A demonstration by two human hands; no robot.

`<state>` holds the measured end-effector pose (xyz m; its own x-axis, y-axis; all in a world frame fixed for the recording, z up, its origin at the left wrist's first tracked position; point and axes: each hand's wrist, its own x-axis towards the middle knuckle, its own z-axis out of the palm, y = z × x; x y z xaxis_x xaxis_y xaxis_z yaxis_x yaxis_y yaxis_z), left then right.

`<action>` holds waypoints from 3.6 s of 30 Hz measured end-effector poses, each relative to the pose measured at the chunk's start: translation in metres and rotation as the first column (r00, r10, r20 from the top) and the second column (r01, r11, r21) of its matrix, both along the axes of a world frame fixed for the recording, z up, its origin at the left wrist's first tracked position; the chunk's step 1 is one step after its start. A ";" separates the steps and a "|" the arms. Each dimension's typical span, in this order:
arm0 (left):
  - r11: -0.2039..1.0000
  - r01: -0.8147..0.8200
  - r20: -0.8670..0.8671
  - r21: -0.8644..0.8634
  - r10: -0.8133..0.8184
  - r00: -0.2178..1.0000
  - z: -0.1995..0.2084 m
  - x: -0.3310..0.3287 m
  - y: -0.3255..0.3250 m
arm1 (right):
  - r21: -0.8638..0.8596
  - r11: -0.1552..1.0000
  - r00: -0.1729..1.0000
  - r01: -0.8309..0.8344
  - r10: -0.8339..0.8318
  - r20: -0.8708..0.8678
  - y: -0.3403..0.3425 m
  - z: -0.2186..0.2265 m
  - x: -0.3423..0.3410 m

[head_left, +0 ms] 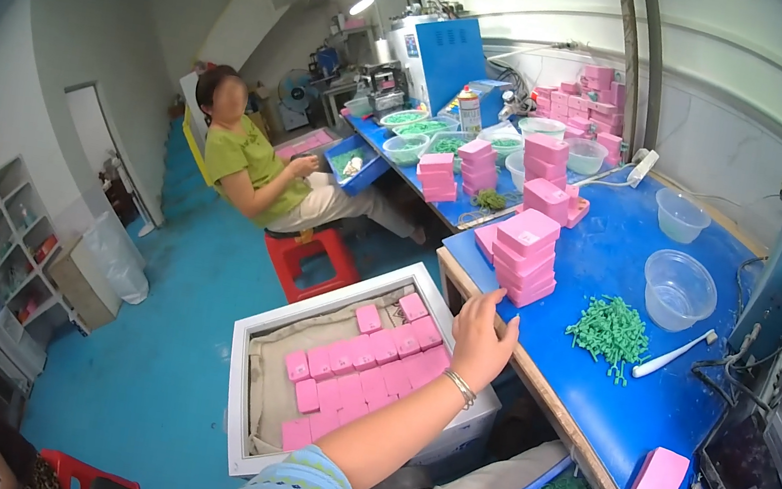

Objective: The recorder is cleaning and preparing pink rubber jewelry molds by removing excess green wax filler and using a brush.

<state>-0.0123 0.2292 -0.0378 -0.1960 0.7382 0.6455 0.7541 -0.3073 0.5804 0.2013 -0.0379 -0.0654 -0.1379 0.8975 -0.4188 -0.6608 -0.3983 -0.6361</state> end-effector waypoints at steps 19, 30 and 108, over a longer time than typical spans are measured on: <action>0.956 0.047 -0.152 0.290 -0.002 0.988 0.073 0.007 0.021 | -0.057 0.997 0.976 -0.049 0.060 0.210 0.007 -0.007 -0.005; 0.938 0.164 -0.091 0.304 -0.143 0.986 0.078 0.006 0.066 | -0.071 0.997 0.973 -0.017 0.033 0.228 0.010 -0.004 -0.008; -0.115 0.981 0.893 -0.153 -0.441 0.088 0.040 0.086 -0.151 | 0.564 0.793 0.478 -0.230 -0.413 0.775 0.016 0.053 0.031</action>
